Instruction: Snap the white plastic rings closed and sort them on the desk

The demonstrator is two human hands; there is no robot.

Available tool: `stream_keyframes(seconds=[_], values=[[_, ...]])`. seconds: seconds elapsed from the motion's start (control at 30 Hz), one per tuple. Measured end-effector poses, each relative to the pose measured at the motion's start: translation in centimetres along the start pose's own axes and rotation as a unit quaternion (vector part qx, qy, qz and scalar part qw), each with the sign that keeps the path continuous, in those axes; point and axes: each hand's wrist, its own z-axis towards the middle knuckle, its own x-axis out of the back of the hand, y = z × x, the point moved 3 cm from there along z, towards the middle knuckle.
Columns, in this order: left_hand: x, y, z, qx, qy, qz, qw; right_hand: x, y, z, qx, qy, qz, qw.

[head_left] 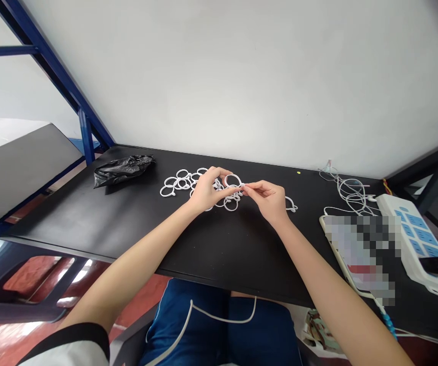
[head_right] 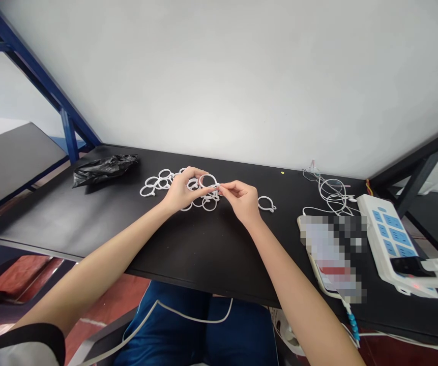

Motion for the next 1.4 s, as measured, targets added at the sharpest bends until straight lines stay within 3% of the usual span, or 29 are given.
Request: stream_keyframes(seconds=[0.3, 0.4, 0.57, 0.7, 0.8, 1.0, 1.1, 1.23, 1.4], values=[[-0.2, 0.2, 0.1, -0.03, -0.001, 0.048, 0.998, 0.1, 0.4, 0.1, 0.013, -0.011, -0.019, 1.0], [-0.2, 0.3, 0.2, -0.059, -0.019, 0.088, 0.994, 1.1, 0.4, 0.8, 0.015, -0.015, -0.088, 0.996], [-0.4, -0.2, 0.1, -0.071, -0.053, 0.165, 0.982, 4.6, -0.3, 2.1, 0.014, 0.025, -0.33, 0.944], [-0.9, -0.8, -0.3, -0.071, -0.109, 0.23, 0.964, 5.9, -0.4, 2.3, -0.055, -0.087, -0.399, 0.911], [-1.1, -1.0, -0.5, -0.073, -0.129, 0.264, 0.953, 5.8, -0.1, 2.0, -0.108, -0.142, -0.386, 0.905], [-0.9, -0.9, -0.5, -0.053, -0.137, 0.292, 0.945, 5.9, -0.3, 2.1, -0.148, -0.132, -0.316, 0.928], [-0.9, -0.9, -0.6, -0.051, -0.142, 0.302, 0.941, 6.1, -0.7, 1.9, -0.164, -0.217, -0.292, 0.917], [-1.0, -1.0, -0.6, -0.047, -0.144, 0.309, 0.939, 5.9, -1.1, 1.3, -0.2, -0.347, -0.26, 0.878], [-1.0, -0.9, -0.7, -0.056, -0.135, 0.311, 0.939, 5.6, -0.5, 1.3, -0.199, -0.346, -0.236, 0.886]])
